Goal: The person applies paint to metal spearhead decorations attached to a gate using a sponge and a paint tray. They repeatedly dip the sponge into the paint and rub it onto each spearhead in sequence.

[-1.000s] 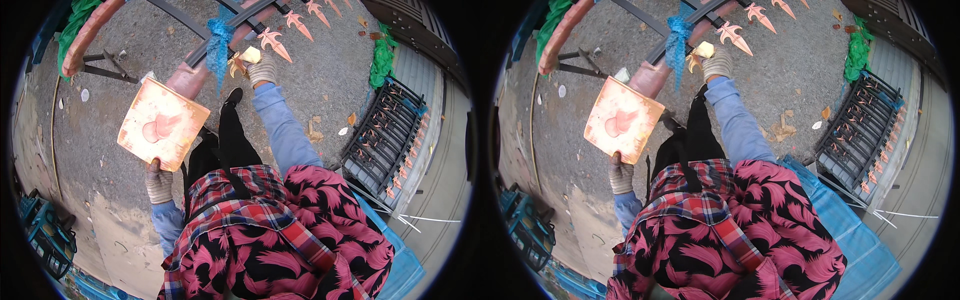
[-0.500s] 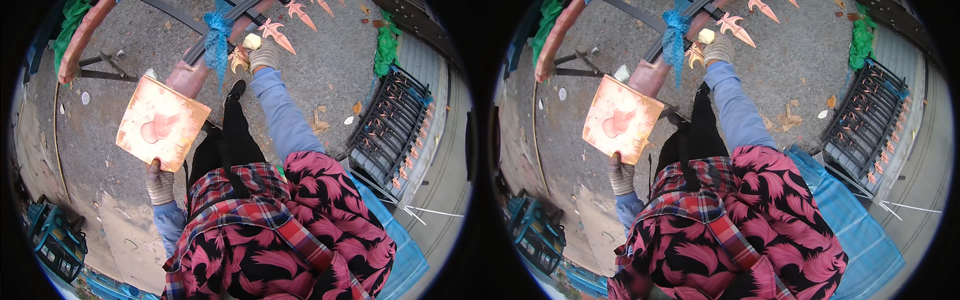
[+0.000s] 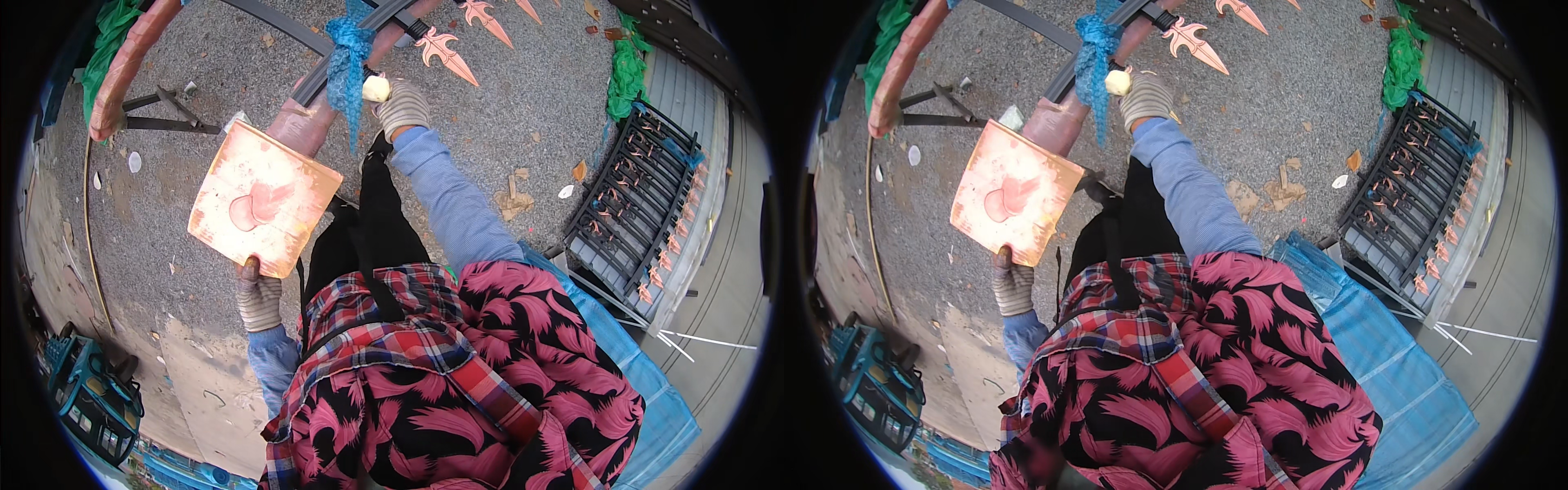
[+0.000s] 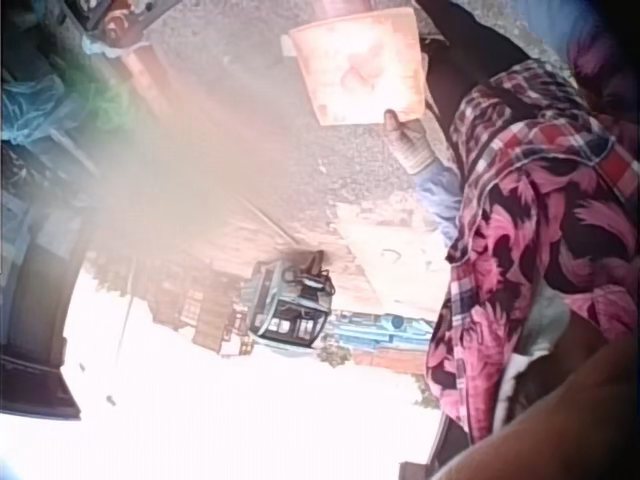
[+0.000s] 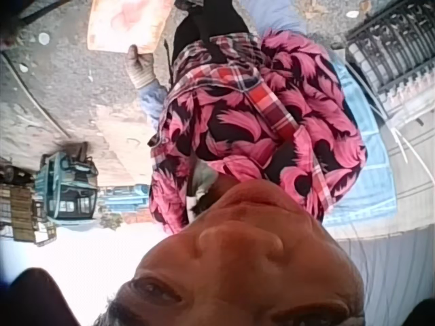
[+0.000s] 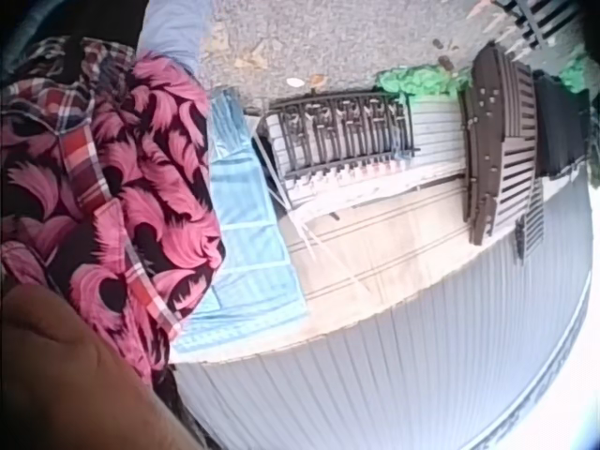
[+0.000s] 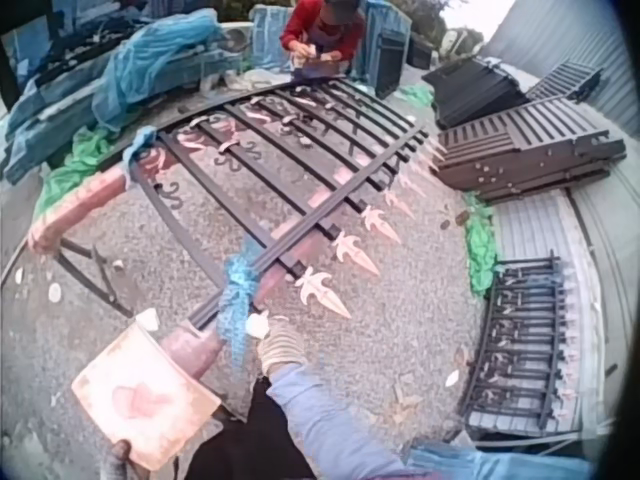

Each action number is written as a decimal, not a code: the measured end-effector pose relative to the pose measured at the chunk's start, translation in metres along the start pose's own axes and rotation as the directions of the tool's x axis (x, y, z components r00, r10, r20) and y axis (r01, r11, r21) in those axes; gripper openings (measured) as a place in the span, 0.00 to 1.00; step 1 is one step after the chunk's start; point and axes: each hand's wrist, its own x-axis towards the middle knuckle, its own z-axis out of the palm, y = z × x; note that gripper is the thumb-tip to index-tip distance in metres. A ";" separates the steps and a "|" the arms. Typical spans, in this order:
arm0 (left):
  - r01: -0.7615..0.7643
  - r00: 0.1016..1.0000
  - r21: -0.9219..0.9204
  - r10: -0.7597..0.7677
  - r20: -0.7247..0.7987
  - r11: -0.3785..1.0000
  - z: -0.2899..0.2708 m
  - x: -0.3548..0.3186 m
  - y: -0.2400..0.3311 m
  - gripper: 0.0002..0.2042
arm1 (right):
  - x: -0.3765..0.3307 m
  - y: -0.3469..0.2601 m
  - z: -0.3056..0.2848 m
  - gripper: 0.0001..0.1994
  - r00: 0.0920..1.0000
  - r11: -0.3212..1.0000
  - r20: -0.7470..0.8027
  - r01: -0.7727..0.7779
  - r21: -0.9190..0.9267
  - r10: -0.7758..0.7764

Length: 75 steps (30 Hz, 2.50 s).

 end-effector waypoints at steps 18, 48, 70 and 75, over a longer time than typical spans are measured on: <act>0.000 0.998 -0.026 0.002 0.057 1.000 0.000 0.001 0.003 0.30 | -0.050 -0.003 -0.052 0.15 0.962 0.991 -0.248 0.097 -0.092 -0.118; 0.199 0.965 -0.056 -0.186 0.186 0.978 0.024 0.025 -0.021 0.19 | -0.170 -0.059 -0.069 0.16 0.688 0.704 -0.166 0.706 -0.076 -0.707; 0.005 1.000 -0.058 -0.003 0.031 0.998 0.033 0.024 -0.001 0.23 | -0.076 0.055 -0.070 0.20 0.999 0.927 0.048 0.021 -0.375 -0.003; 0.006 0.999 -0.050 -0.004 0.040 0.999 0.035 0.026 -0.002 0.24 | -0.064 0.019 -0.078 0.21 0.995 0.988 -0.058 0.072 -0.133 -0.081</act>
